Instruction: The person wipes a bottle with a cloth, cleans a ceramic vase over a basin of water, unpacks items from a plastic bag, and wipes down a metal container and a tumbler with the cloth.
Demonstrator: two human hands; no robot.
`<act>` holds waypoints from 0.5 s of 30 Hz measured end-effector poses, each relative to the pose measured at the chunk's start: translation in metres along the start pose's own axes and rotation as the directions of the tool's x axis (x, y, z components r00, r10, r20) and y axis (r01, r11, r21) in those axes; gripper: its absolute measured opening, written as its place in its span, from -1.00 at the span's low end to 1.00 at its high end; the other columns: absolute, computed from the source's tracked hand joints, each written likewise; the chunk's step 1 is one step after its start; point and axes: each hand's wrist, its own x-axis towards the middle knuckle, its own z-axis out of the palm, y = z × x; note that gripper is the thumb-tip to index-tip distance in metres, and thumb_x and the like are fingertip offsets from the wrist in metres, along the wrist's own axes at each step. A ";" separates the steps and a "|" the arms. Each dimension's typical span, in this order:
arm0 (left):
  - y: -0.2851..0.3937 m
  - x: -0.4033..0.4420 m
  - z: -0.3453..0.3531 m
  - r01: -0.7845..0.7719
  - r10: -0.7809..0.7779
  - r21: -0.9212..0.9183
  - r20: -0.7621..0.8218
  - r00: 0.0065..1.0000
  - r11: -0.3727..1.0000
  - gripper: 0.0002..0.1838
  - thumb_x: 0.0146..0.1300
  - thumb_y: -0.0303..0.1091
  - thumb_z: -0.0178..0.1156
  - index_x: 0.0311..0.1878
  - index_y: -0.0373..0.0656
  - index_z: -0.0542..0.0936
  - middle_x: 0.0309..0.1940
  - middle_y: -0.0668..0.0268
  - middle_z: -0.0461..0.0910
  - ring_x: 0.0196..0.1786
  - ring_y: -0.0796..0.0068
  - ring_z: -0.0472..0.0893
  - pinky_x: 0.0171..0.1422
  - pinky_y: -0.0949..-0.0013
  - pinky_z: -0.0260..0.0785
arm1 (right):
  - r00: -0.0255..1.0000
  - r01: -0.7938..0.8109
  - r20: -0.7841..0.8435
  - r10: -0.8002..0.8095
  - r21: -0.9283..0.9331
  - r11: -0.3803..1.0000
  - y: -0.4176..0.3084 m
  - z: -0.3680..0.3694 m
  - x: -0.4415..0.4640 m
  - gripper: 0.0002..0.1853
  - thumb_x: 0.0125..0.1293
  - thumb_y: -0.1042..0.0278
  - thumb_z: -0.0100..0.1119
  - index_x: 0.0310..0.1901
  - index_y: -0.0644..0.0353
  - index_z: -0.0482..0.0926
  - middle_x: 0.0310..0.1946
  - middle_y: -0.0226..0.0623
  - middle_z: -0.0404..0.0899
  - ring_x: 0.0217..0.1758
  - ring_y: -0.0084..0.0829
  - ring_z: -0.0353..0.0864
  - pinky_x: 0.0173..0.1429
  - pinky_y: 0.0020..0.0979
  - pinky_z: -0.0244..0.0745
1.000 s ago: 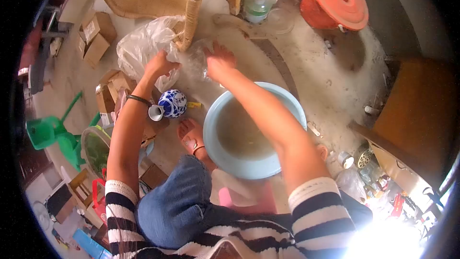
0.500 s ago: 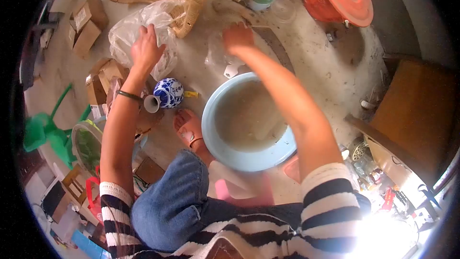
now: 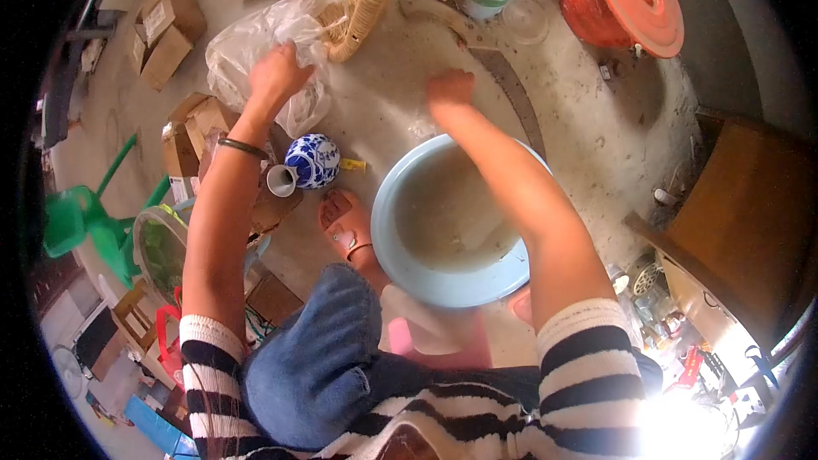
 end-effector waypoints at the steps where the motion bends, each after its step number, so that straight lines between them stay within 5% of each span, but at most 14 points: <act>1: -0.006 0.004 0.005 -0.010 0.010 -0.003 -0.053 0.999 1.000 -0.36 0.12 -0.07 0.33 0.24 -0.13 0.45 0.05 -0.02 0.59 0.04 -0.04 0.63 0.08 0.07 0.52 | 0.996 0.036 -0.081 -0.041 -0.056 0.998 0.006 0.005 -0.007 -0.75 0.29 0.33 0.08 -0.06 0.01 0.69 -0.07 -0.19 0.69 0.05 -0.20 0.68 0.03 -0.13 0.51; 2: -0.012 0.010 0.007 -0.021 0.020 -0.006 -0.112 0.994 1.000 -0.32 0.12 -0.14 0.33 0.31 -0.11 0.38 0.08 -0.02 0.58 0.04 -0.05 0.62 0.08 0.07 0.52 | 0.983 0.065 -0.165 -0.083 -0.115 0.991 0.010 0.007 -0.011 -0.77 0.27 0.33 0.11 -0.08 0.00 0.69 -0.15 -0.18 0.72 0.00 -0.19 0.70 0.01 -0.18 0.53; 4: -0.022 0.029 0.004 -0.155 0.158 0.032 -0.161 0.974 0.987 -0.23 0.10 -0.28 0.29 0.42 -0.08 0.27 0.15 0.02 0.55 0.03 -0.02 0.64 0.05 0.06 0.53 | 0.996 0.079 0.051 -0.078 -0.014 0.997 0.010 -0.016 -0.019 -0.75 0.21 0.31 0.19 -0.08 0.03 0.70 -0.11 -0.19 0.72 0.01 -0.21 0.70 0.03 -0.19 0.54; 6: -0.024 0.045 0.003 -0.397 0.407 0.102 -0.101 0.908 0.912 -0.16 0.08 -0.41 0.20 0.49 -0.05 0.18 0.23 0.09 0.53 -0.01 0.05 0.67 -0.01 0.07 0.56 | 0.959 0.037 0.274 -0.071 0.128 0.991 0.014 -0.018 -0.017 -0.68 0.07 0.28 0.28 -0.10 0.13 0.72 -0.10 -0.16 0.71 0.01 -0.19 0.70 0.02 -0.18 0.57; 9: -0.005 0.066 0.006 -0.429 0.423 0.042 0.105 0.900 0.903 -0.13 0.06 -0.52 0.07 0.53 -0.02 0.12 0.25 0.09 0.52 -0.01 0.07 0.67 0.02 0.10 0.55 | 0.870 0.075 0.451 -0.198 0.276 0.958 0.025 0.004 -0.010 -0.68 0.04 0.28 0.25 -0.14 0.15 0.72 -0.13 -0.12 0.71 -0.03 -0.13 0.70 -0.02 -0.15 0.59; 13: -0.011 0.066 0.013 -0.340 0.310 0.276 0.146 0.939 0.899 -0.55 0.13 -0.47 0.07 0.14 -0.13 0.56 0.04 0.15 0.65 0.03 0.12 0.66 0.07 0.10 0.52 | 0.871 0.174 0.383 -0.309 0.347 0.922 0.021 0.015 -0.008 -0.70 0.01 0.27 0.21 -0.20 0.12 0.72 -0.18 -0.11 0.71 -0.09 -0.06 0.70 -0.05 -0.14 0.58; 14: -0.025 0.064 0.011 -0.299 0.313 0.141 -0.092 0.945 0.944 -0.77 0.20 -0.37 0.09 -0.14 -0.12 0.66 -0.12 0.16 0.69 -0.01 0.11 0.67 0.02 0.08 0.53 | 0.885 0.162 0.364 -0.291 0.344 0.925 0.023 0.013 -0.006 -0.70 0.02 0.27 0.21 -0.20 0.11 0.72 -0.18 -0.12 0.71 -0.09 -0.06 0.69 -0.04 -0.13 0.58; 15: -0.040 0.073 0.011 -0.212 0.226 0.090 -0.191 0.955 0.973 -0.77 0.22 -0.31 0.09 -0.14 -0.11 0.66 -0.16 0.15 0.70 -0.05 0.08 0.67 0.00 0.07 0.54 | 0.897 0.152 0.346 -0.274 0.340 0.928 0.023 0.004 -0.007 -0.71 0.02 0.27 0.20 -0.19 0.10 0.72 -0.19 -0.12 0.71 -0.10 -0.05 0.69 -0.04 -0.12 0.57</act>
